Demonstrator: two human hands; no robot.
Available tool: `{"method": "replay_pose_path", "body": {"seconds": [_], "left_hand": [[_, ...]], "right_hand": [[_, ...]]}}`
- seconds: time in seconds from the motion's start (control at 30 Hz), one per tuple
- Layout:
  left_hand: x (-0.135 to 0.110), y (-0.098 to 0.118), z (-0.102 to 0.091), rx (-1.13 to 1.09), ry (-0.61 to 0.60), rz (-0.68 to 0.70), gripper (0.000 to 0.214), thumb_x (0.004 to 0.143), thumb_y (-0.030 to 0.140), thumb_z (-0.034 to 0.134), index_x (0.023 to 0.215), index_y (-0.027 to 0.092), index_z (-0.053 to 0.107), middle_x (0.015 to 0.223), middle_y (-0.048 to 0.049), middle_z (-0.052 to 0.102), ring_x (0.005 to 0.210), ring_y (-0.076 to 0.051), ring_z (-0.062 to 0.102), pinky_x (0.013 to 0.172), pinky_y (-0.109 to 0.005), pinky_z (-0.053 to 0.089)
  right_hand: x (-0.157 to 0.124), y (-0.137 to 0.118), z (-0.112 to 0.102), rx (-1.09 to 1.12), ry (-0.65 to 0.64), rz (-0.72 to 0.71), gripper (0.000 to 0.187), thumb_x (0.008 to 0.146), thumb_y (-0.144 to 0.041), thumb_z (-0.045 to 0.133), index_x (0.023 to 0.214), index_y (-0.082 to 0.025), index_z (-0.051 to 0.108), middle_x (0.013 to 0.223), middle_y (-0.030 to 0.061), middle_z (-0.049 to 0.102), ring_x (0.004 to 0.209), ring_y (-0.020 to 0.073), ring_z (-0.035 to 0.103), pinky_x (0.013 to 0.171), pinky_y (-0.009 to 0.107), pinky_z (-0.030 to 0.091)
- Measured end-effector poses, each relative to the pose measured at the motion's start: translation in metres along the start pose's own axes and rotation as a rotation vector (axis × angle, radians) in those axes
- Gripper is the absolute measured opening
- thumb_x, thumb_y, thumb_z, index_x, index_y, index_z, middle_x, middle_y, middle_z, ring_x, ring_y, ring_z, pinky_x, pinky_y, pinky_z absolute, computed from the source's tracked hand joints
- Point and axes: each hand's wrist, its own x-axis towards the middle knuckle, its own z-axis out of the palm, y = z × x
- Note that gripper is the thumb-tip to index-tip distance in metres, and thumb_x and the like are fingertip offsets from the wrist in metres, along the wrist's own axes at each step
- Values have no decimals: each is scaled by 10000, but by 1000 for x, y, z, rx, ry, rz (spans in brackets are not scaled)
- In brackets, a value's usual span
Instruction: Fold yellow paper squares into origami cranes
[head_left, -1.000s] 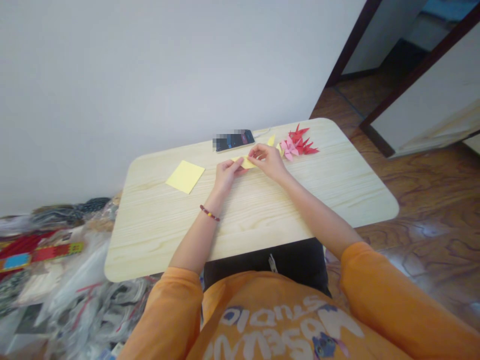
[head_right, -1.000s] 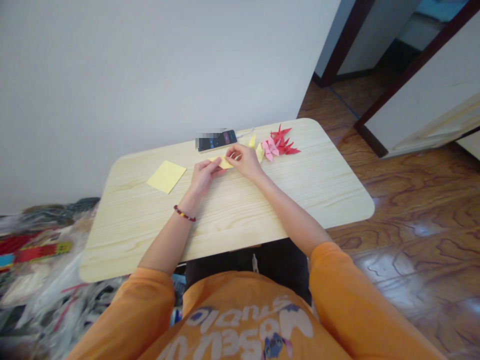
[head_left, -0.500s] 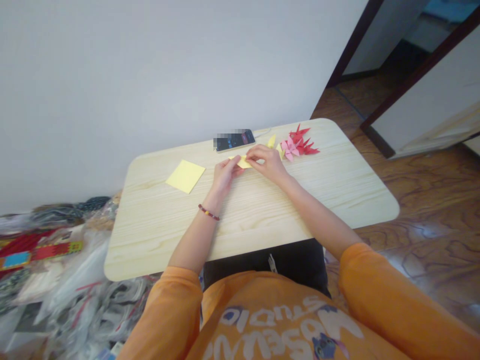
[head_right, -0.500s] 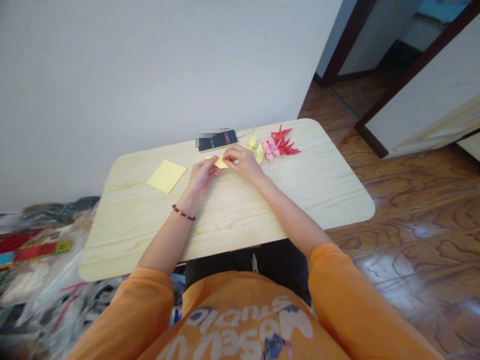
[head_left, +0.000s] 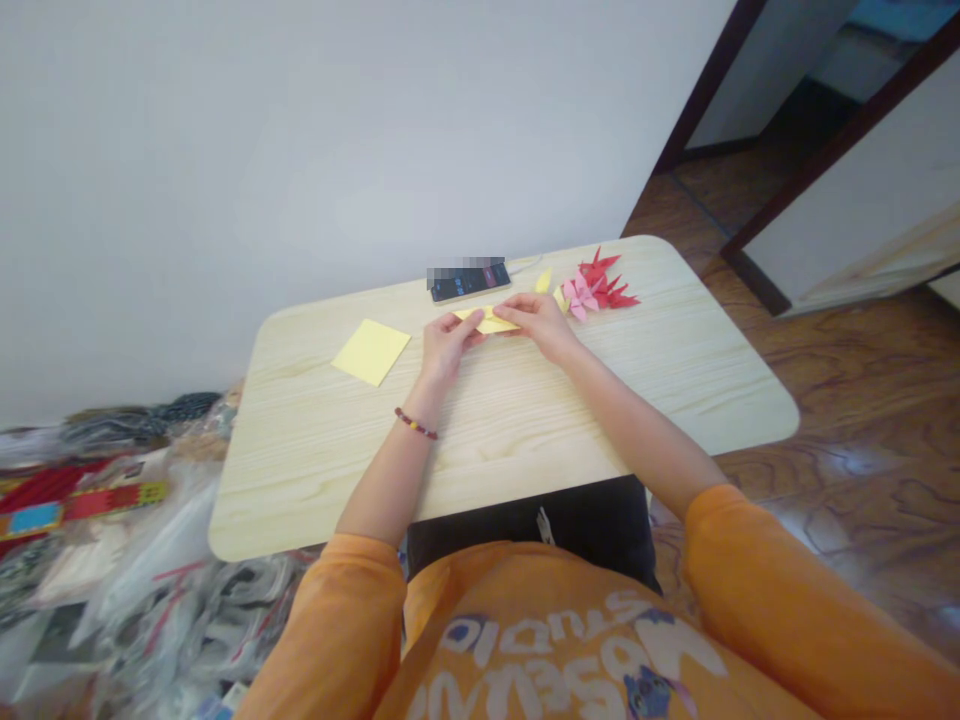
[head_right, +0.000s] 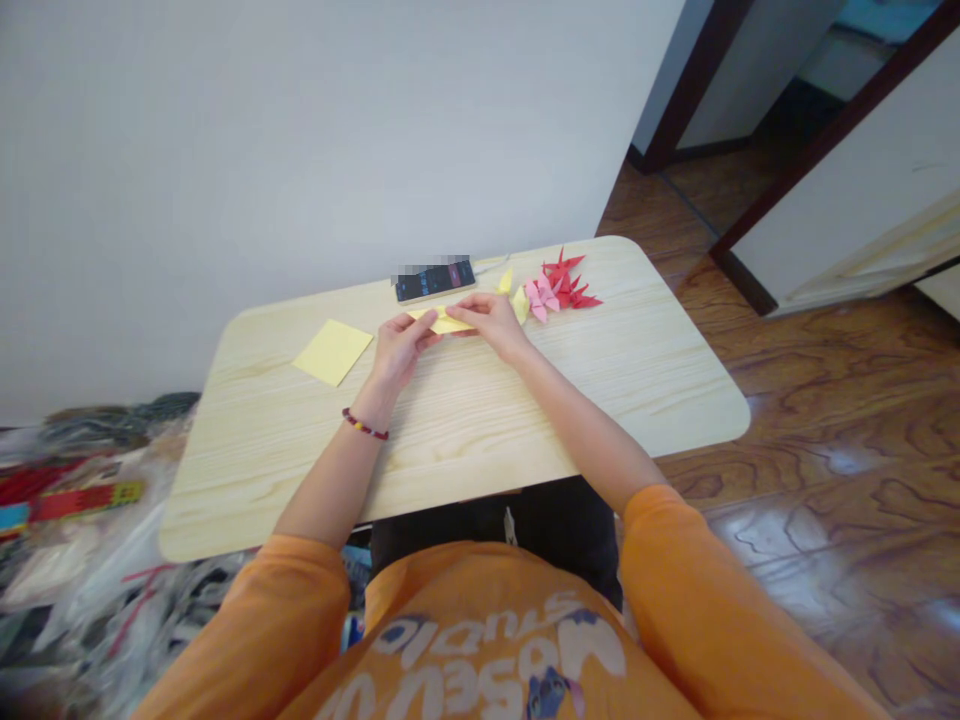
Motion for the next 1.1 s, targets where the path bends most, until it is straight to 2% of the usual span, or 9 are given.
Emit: {"method": "replay_pose_path", "body": {"seconds": [0.1,0.37,0.63,0.77,0.97,1.1], "left_hand": [[0,-1,1,-2,4,18,311,538,337,855,686,128,678,707,-15,666,623,-95,600,658,-254,527],[0,-3,-1,37,-53,46,370,514,379,849,775,149,721,764,-31,702,680,-117,630,630,-237,535],[-1,-1,0,-58,-73,-60,270,568,275,828,751,116,710,747,-39,693,655,-105,624,600,-207,505],[-1,-1,1,-79,-45,-116,227,583,242,808,740,120,700,728,-30,690,624,-88,608,581,-194,484],[-2,-1,-2,114,-41,-16,391,542,351,830,860,152,720,741,-26,702,651,-113,622,625,-234,501],[0,-3,-3,139,-29,39,387,498,338,852,810,149,723,742,-38,712,657,-117,627,667,-249,506]], "right_hand": [[1,3,-1,71,-54,78,327,584,-422,821,712,-161,673,723,24,698,647,123,651,622,262,580],[1,4,-1,82,-76,69,364,487,-428,858,677,-166,691,686,22,708,637,136,655,606,268,576],[4,6,-2,120,-97,79,355,470,-392,870,642,-159,664,654,14,693,597,123,638,586,252,553],[2,2,-1,123,-122,92,365,458,-390,876,632,-149,664,623,9,682,533,108,614,528,229,520],[1,1,-2,8,-86,67,332,516,-387,857,631,-141,668,621,20,677,537,124,613,537,249,523],[2,1,-3,-15,-126,60,321,524,-395,851,637,-145,685,629,24,688,556,130,621,562,259,541]]}}
